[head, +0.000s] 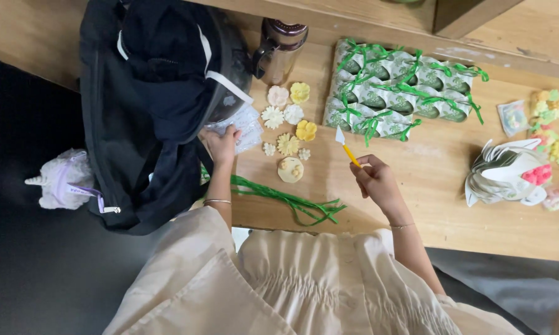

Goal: Packaging decorative wax flowers and instructional papers into small gift bags.

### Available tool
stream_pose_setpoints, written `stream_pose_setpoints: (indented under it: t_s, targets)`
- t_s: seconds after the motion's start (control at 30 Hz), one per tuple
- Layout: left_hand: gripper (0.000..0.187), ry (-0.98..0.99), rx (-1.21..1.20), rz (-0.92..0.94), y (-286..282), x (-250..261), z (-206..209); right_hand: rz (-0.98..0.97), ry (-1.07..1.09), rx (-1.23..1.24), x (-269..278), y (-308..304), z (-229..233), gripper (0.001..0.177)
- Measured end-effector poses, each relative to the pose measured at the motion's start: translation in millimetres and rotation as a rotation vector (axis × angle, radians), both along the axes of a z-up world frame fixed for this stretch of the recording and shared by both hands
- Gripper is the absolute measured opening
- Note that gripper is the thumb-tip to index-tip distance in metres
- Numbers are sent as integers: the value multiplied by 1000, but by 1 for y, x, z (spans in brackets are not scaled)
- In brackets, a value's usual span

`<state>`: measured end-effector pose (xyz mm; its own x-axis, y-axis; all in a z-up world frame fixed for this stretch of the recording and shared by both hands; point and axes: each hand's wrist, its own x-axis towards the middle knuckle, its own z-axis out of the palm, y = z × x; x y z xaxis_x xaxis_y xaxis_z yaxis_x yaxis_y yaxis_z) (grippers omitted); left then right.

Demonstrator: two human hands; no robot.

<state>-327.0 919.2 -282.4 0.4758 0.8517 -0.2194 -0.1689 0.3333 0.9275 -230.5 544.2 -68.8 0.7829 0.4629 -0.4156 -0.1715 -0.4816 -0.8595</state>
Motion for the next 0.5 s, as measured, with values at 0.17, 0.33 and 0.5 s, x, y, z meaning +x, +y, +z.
stream_pose_setpoints:
  t_s: [0.17, 0.33, 0.5]
  targets:
    - [89, 17, -87, -84, 12, -15, 14, -110, 33, -10, -3, -9, 2, 20]
    - [42, 89, -76, -257, 30, -29, 5, -144, 24, -58, -2, -21, 3, 21]
    - [41, 309, 43, -366, 19, -39, 34, -139, 23, -105, 1, -34, 9, 22]
